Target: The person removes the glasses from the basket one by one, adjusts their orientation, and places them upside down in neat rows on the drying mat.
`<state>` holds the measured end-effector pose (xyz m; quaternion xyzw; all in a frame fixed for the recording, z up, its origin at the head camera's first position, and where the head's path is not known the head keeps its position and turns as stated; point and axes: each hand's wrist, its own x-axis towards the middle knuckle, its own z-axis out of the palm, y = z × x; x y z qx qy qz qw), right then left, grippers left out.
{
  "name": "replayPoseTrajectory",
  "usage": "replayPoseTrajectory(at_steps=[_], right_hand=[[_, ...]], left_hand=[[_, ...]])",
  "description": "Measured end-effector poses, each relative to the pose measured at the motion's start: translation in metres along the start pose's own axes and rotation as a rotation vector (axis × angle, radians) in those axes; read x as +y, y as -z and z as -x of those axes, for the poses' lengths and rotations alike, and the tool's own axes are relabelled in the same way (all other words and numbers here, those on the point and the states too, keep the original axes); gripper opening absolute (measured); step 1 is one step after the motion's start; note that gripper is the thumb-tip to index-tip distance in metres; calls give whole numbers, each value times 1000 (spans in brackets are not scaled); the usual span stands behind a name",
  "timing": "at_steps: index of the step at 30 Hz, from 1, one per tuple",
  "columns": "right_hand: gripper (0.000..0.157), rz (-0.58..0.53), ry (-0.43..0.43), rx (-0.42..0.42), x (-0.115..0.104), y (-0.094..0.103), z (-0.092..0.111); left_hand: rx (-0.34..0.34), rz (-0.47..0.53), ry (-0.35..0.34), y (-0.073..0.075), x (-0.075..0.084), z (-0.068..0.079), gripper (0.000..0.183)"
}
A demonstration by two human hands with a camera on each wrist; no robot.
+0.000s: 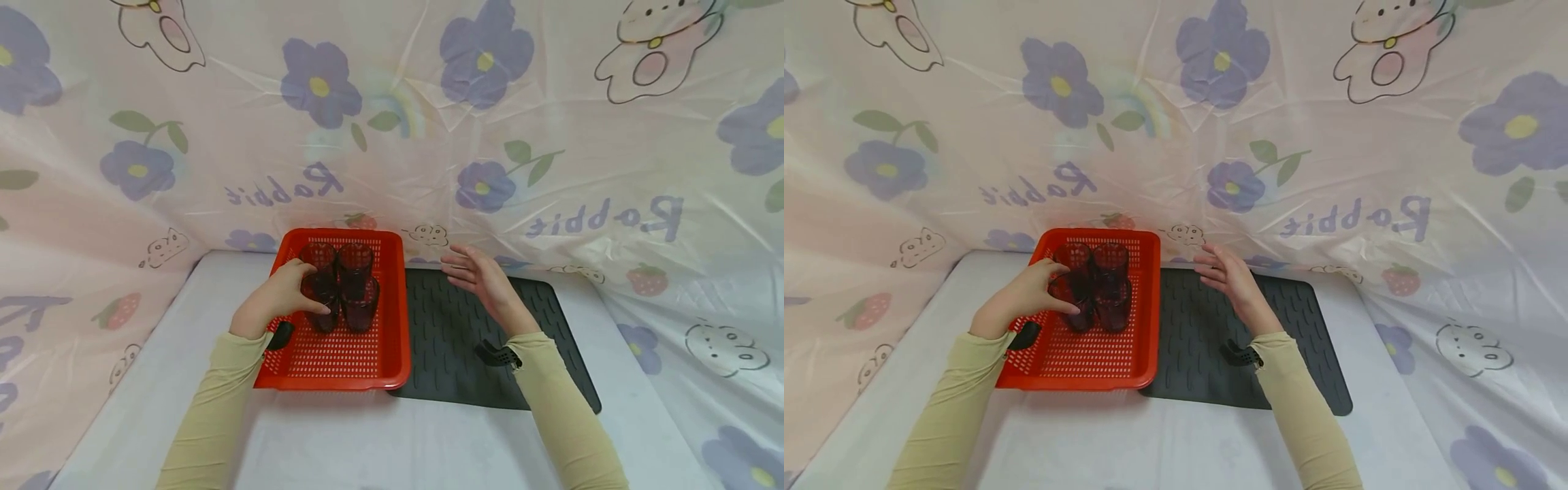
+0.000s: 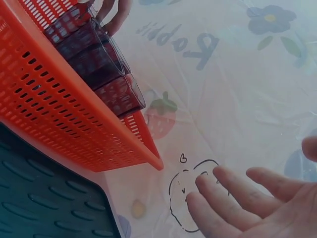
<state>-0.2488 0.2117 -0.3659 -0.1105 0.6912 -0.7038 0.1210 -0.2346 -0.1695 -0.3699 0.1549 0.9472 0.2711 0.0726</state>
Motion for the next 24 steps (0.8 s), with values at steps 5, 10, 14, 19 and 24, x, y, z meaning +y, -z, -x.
replayPoseTrajectory(at_steps=[5,10,14,19,24], right_hand=[[54,-26,-15,-3,3,-1,-1],[51,-51,-11,-12,4,-1,-2],[51,-59,-7,-18,5,-3,-2],[51,-100,-17,-47,6,-8,-3],[50,-136,-12,-80,8,-12,-3]], left_hand=[[16,-19,-10,-3,1,-2,89],[48,-32,-13,-5,0,-3,82],[63,-40,-30,-4,-1,-2,79],[62,-3,-51,-2,-2,0,79],[80,32,-35,-1,-5,2,82]])
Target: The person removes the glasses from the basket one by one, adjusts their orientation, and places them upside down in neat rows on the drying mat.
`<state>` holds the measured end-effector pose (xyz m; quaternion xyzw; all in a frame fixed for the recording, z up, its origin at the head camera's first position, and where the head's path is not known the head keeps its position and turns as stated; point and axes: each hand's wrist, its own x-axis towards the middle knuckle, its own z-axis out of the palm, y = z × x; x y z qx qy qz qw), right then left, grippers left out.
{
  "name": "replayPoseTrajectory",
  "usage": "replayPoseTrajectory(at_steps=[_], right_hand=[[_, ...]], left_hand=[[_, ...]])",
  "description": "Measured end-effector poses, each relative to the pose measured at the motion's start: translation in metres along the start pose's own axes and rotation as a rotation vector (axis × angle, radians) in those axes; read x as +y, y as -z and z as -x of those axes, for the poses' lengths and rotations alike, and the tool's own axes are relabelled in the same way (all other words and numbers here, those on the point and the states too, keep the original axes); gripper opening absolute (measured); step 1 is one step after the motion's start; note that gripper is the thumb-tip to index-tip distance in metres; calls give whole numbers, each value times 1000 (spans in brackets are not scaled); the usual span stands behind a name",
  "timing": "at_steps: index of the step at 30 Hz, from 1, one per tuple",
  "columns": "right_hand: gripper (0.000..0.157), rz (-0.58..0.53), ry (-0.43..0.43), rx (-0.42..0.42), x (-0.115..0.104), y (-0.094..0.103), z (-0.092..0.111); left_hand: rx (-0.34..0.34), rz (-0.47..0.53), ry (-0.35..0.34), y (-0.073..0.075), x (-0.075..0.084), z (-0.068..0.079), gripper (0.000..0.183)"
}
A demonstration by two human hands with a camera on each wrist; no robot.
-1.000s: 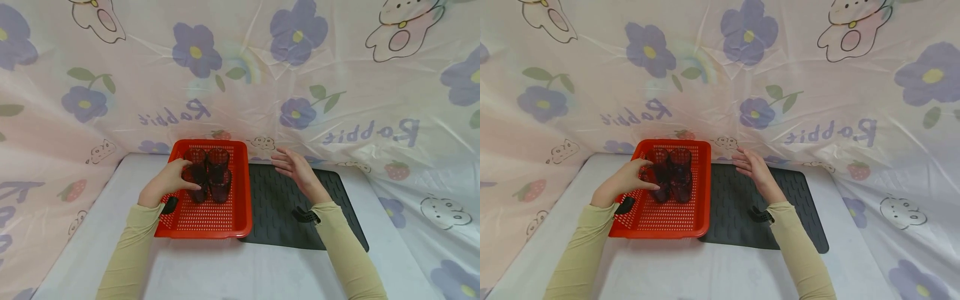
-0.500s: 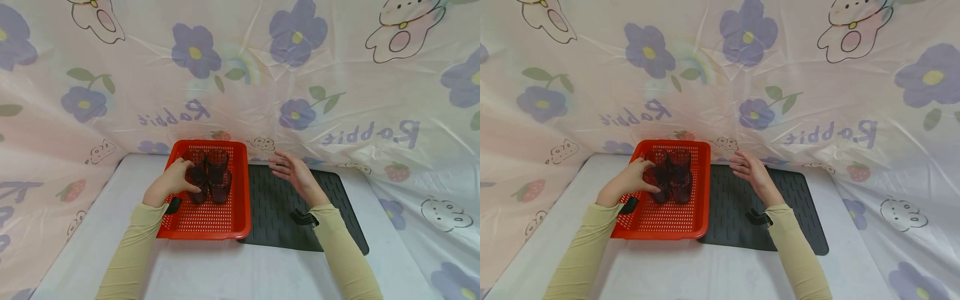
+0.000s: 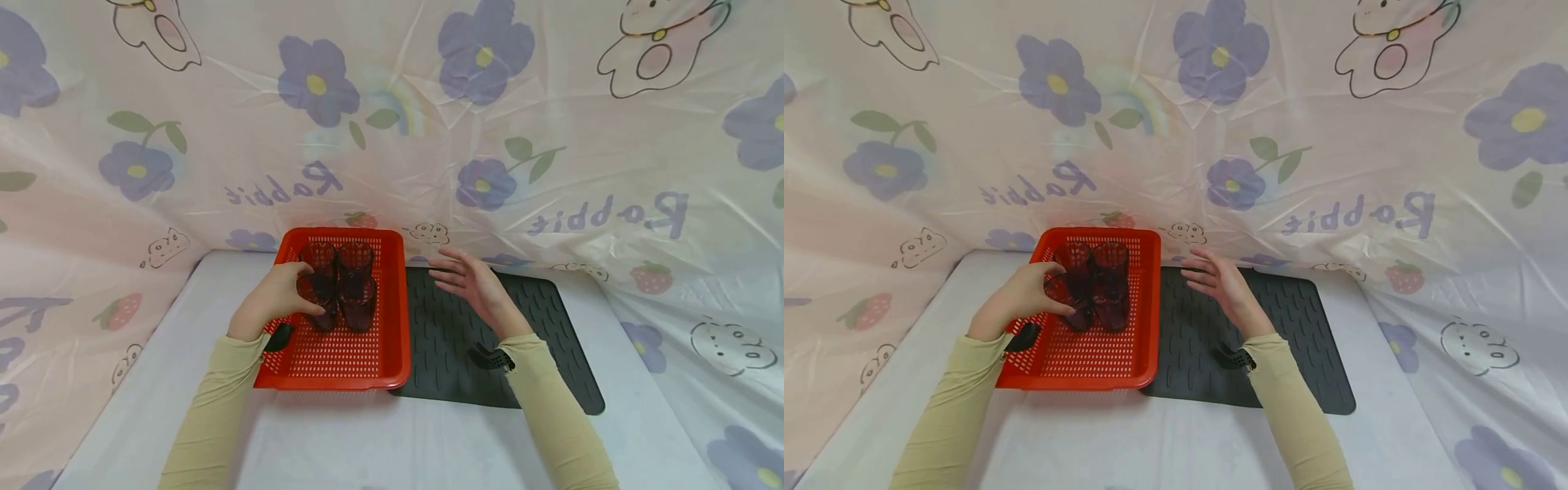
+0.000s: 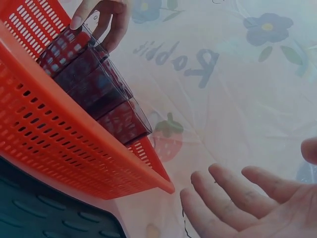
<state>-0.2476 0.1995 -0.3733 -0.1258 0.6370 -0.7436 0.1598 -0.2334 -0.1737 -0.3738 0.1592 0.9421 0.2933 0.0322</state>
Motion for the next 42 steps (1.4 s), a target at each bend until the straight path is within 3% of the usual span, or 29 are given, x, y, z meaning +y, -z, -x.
replayPoseTrajectory(at_steps=[11,15,23,36,42], right_hand=[[49,-11,11,-7,5,-1,2],[50,-7,10,-8,7,0,3],[51,-27,-9,13,10,7,5],[53,-35,-25,11,14,11,6],[52,-36,-6,3,18,14,6]], left_hand=[[31,23,2,7,-7,12,81],[73,52,21,12,-8,19,82],[144,103,-8,14,-5,28,82],[390,212,-23,18,7,32,75],[433,219,-11,23,13,37,73]])
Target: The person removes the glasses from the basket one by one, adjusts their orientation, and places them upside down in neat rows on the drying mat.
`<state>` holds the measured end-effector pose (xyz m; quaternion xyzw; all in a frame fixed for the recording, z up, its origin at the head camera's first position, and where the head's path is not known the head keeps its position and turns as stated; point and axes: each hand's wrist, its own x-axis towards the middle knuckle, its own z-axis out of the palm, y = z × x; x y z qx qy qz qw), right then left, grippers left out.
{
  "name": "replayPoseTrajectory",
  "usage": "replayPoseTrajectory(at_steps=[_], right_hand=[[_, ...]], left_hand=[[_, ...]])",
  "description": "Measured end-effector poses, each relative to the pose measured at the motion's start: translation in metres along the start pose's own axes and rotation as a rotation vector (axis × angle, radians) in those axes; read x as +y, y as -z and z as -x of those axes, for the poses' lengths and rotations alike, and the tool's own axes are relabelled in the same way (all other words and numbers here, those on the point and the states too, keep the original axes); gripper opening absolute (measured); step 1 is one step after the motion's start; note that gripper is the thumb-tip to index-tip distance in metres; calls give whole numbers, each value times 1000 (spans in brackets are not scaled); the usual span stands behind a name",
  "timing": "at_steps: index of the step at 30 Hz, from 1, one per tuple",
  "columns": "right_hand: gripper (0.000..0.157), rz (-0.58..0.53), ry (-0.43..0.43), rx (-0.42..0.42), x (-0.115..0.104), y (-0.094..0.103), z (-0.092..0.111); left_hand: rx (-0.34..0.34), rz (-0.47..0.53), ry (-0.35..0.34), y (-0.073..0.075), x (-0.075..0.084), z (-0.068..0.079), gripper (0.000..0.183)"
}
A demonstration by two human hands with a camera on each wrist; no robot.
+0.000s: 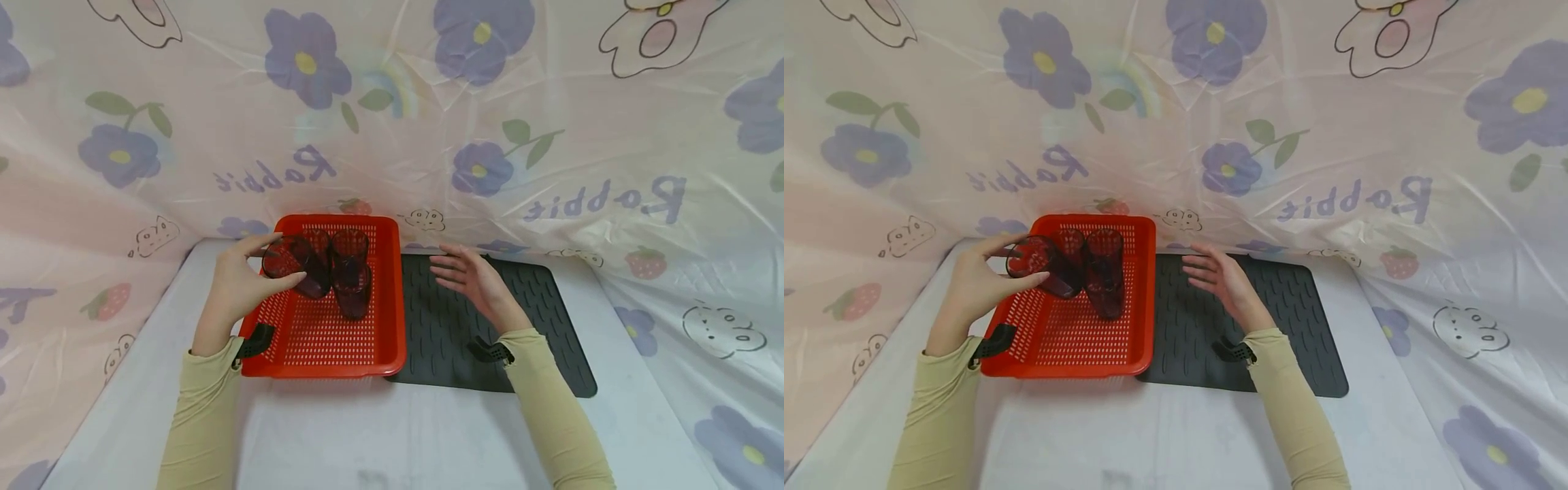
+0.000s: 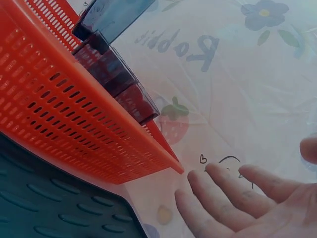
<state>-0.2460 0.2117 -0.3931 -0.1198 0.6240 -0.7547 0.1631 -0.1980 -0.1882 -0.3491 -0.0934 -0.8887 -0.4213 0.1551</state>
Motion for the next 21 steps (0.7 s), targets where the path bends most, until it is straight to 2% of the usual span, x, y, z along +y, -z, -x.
replayPoseTrajectory(at_steps=[11,16,21], right_hand=[[56,-14,-2,-16,6,-3,-2],[57,-25,-5,-20,5,-6,-2],[59,-14,-16,-19,6,-9,-1]], left_hand=[[67,34,-28,14,10,9,68],[90,157,-35,22,21,15,65],[97,272,-76,21,45,19,65]])
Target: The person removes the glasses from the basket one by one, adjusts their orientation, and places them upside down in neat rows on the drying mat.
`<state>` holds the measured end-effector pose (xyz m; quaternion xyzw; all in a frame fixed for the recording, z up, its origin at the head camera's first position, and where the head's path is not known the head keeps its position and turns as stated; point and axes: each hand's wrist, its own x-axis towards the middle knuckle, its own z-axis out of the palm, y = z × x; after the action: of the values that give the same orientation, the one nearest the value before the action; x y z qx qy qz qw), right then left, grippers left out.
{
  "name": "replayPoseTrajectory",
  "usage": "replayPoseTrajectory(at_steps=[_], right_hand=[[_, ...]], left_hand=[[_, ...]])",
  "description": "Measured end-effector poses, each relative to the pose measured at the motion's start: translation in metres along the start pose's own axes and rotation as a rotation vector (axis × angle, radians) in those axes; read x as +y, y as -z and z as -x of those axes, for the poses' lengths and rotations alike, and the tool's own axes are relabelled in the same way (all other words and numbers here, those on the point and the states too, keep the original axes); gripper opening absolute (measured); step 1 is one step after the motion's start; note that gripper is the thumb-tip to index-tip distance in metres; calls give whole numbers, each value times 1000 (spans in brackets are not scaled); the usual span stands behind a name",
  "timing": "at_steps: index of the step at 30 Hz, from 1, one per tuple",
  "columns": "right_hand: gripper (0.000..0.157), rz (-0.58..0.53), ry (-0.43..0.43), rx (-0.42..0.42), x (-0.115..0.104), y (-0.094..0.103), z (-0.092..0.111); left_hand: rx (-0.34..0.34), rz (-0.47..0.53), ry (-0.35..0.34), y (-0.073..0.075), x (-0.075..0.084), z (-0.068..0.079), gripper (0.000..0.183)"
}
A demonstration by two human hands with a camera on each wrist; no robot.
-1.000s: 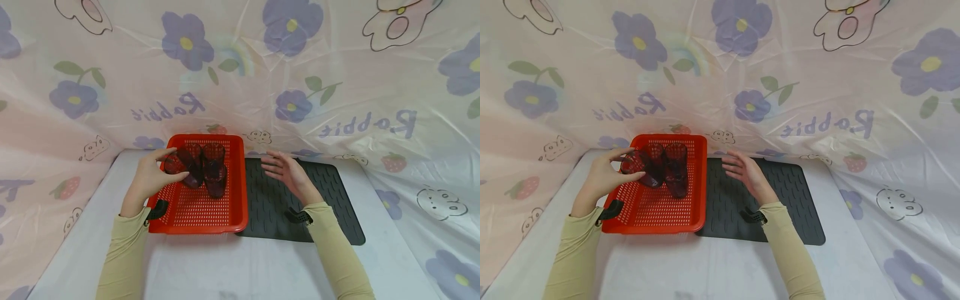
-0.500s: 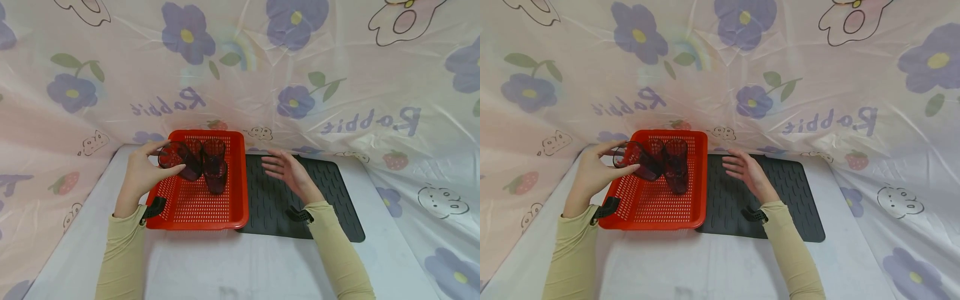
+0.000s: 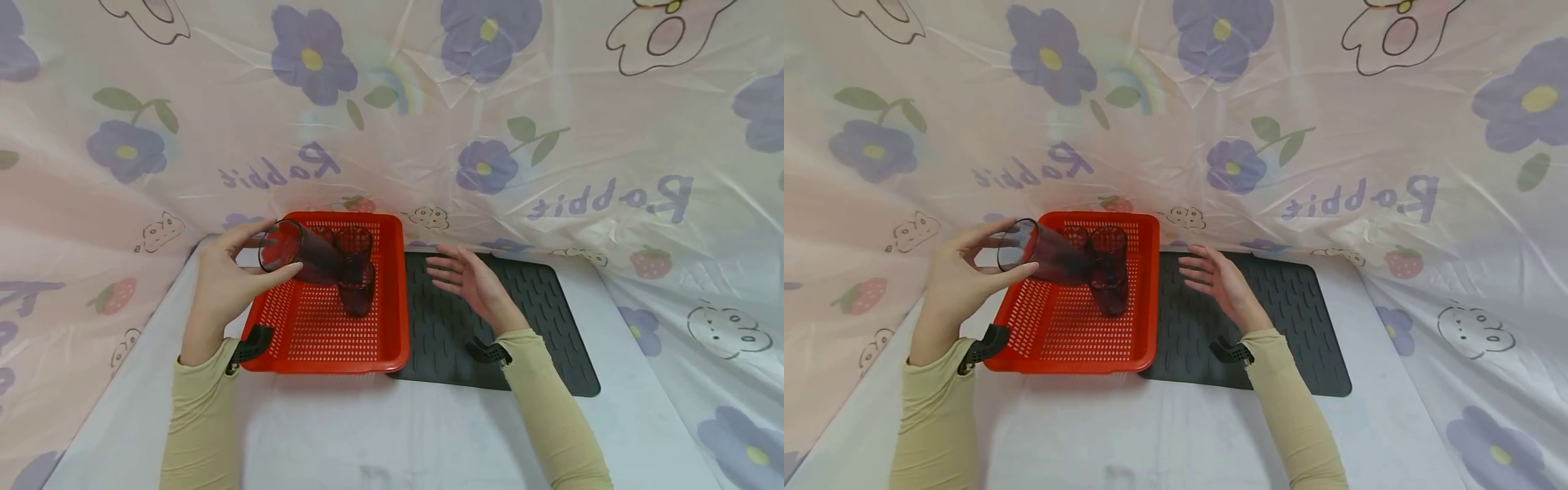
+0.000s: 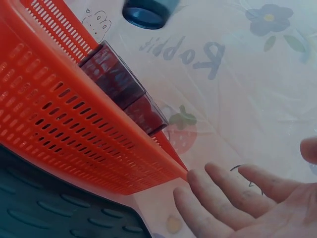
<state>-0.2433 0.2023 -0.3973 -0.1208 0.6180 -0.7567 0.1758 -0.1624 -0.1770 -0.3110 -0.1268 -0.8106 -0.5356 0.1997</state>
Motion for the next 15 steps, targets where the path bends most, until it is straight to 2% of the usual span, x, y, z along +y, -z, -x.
replayPoseTrajectory(at_steps=[3,6,15], right_hand=[[58,3,0,4,1,-2,-1],[57,8,7,-1,1,-4,-2],[55,3,28,-10,0,-10,-6]], left_hand=[[-5,66,-29,-10,12,0,61],[-7,128,-25,-20,17,0,58],[-5,205,-20,-45,12,-5,56]])
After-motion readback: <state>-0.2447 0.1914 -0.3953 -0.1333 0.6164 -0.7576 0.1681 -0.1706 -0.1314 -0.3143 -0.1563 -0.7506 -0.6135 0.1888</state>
